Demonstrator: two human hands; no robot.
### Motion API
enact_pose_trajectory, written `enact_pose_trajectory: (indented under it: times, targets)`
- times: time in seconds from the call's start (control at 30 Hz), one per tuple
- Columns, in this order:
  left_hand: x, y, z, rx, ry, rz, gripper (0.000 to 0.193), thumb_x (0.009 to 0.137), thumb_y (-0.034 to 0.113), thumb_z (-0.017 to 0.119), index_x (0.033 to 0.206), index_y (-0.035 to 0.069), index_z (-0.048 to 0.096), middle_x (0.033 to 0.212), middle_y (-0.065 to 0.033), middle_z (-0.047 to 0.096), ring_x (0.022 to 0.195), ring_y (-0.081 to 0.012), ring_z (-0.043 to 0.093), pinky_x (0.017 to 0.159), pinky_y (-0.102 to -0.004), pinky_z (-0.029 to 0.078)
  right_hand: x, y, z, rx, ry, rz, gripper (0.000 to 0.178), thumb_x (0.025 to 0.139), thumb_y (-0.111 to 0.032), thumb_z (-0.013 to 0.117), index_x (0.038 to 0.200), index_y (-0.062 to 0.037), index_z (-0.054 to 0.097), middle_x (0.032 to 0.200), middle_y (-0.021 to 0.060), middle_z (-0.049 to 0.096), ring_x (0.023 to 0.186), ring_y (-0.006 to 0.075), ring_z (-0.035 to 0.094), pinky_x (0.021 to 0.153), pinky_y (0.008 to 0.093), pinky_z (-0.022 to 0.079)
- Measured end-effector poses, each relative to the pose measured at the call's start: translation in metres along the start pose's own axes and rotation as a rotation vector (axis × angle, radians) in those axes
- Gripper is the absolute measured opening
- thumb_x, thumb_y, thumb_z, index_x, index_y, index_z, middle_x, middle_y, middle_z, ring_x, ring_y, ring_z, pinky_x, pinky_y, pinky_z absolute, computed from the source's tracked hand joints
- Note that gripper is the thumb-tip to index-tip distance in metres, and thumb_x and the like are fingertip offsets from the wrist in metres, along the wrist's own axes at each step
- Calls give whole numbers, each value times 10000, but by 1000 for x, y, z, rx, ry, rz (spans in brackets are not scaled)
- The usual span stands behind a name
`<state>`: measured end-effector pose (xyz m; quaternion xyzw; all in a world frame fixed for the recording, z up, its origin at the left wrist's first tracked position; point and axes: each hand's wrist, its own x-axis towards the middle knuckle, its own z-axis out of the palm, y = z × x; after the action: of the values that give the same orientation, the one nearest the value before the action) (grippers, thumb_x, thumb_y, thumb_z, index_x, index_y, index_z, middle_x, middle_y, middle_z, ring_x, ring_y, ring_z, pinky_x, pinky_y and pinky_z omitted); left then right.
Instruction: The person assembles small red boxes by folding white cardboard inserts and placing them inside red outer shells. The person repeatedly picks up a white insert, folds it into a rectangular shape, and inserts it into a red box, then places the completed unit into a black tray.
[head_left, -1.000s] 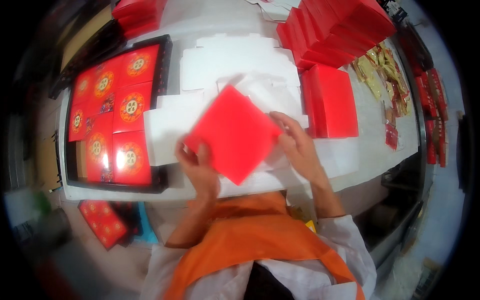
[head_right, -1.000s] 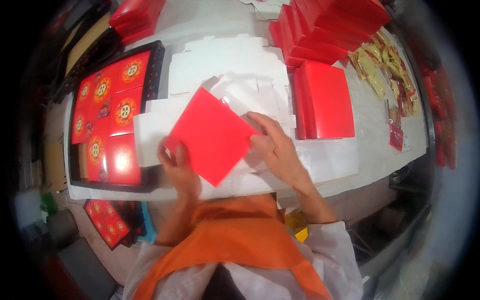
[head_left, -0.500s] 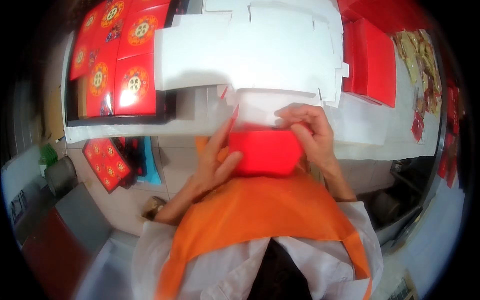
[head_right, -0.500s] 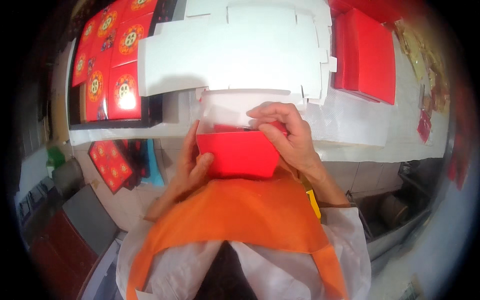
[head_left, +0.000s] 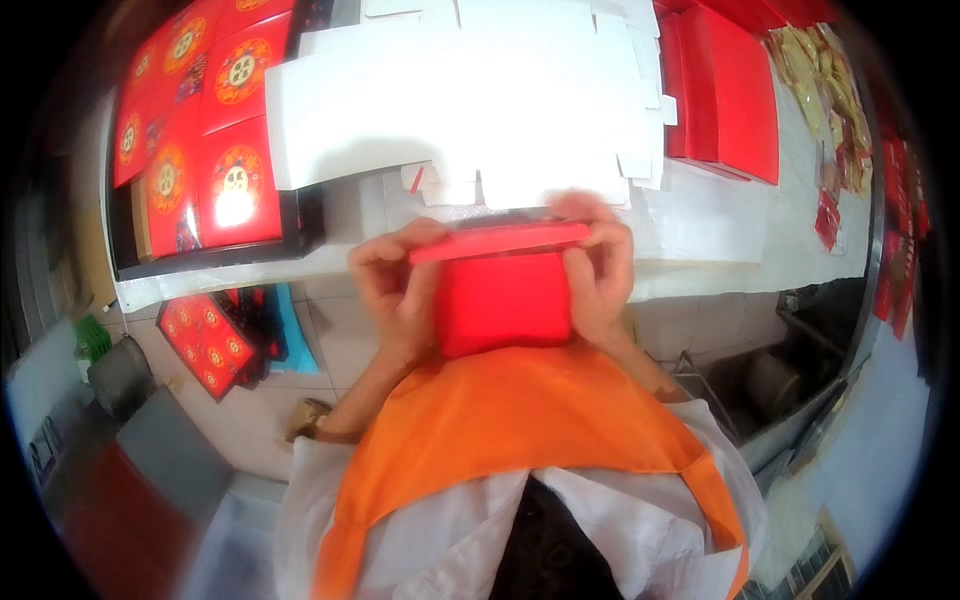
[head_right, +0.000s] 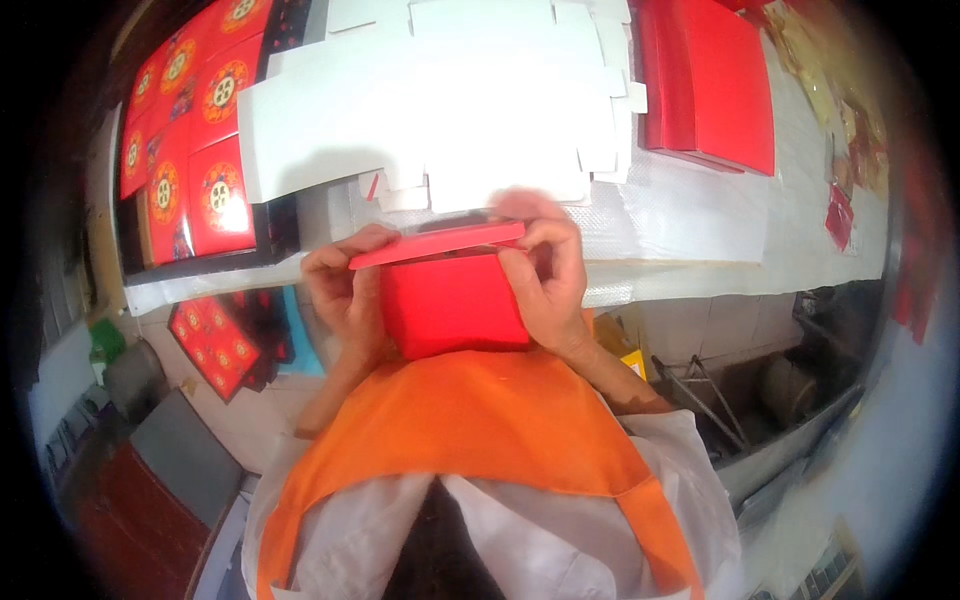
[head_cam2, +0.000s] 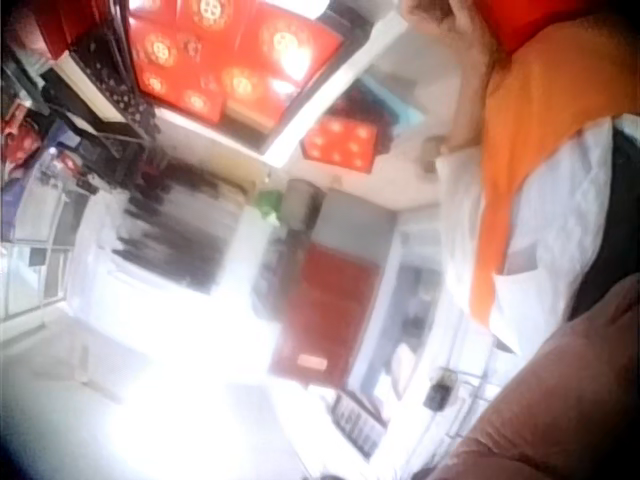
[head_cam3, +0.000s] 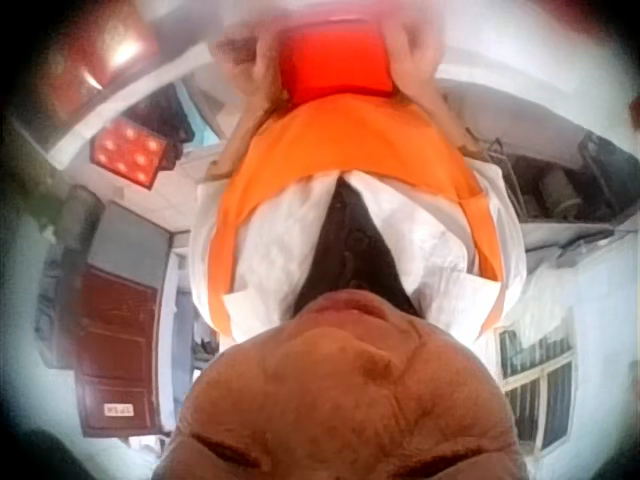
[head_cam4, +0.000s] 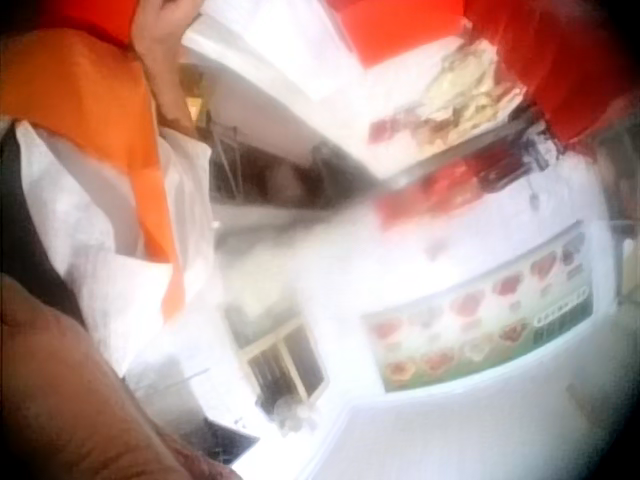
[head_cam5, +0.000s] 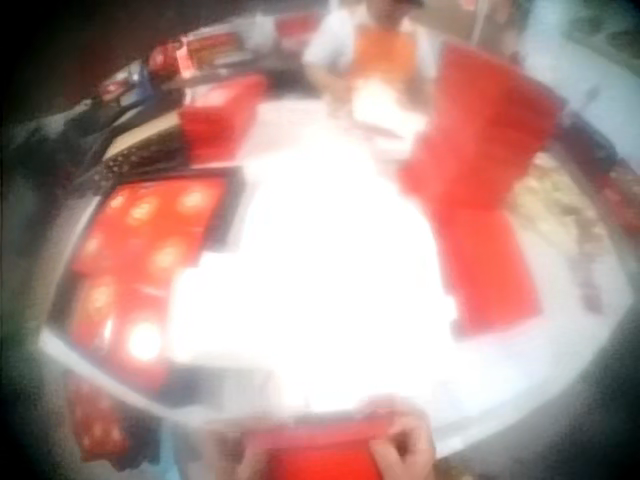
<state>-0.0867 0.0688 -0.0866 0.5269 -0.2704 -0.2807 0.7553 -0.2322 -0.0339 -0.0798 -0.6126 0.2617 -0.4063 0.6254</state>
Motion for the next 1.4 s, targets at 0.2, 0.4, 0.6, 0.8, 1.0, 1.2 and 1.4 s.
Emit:
enact_pose_trajectory:
  times: [0.2,0.4,0.6,0.8,1.0,1.2,1.4]
  targets:
    - [7,16,3,165,-98,-49,351,717,-62,610,1009,29,437,947,-74,519,891,-162,513,817,-274,410,3,-3,2,81,-11,62,255,813,45,487,1016,-36,354,1014,139,513,941,179,502,865,319,396]
    - [16,29,6,385,-135,-142,206,744,-49,588,927,20,526,939,-64,520,873,-146,508,781,-235,397,14,-15,4,36,-18,208,127,836,17,488,956,-4,454,970,102,544,904,133,500,837,268,395]
    - [13,24,-1,358,-185,-113,105,779,-38,545,869,14,551,944,-83,555,866,-156,525,755,-245,414,13,-11,3,-20,-41,232,43,862,-12,468,903,-7,480,973,84,560,885,109,495,815,242,397]
    - [7,12,1,329,-93,9,49,789,-37,526,811,-2,552,932,-108,589,849,-167,550,750,-256,423,9,-8,0,23,-56,194,47,875,-15,439,862,-10,484,979,95,568,896,126,505,823,252,399]
    - [-7,2,-8,188,-87,-36,84,830,21,484,906,9,518,1042,-123,550,953,-181,525,836,-292,407,1,-7,-3,-163,-128,85,16,832,0,482,826,-13,488,1039,147,550,986,214,507,883,320,376]
    - [-17,-9,-25,-546,-124,-856,478,872,342,476,1226,26,418,1124,-75,515,997,-150,498,882,-310,396,15,-14,-13,-186,44,53,93,767,53,445,799,-30,473,1059,168,526,963,218,525,839,336,423]
    - [31,15,-26,-692,-1046,-583,827,726,429,670,1318,4,279,1296,-88,395,1197,-182,359,982,-312,300,96,-53,29,396,-161,101,128,894,-149,492,829,-65,421,1077,110,498,853,194,572,718,307,501]
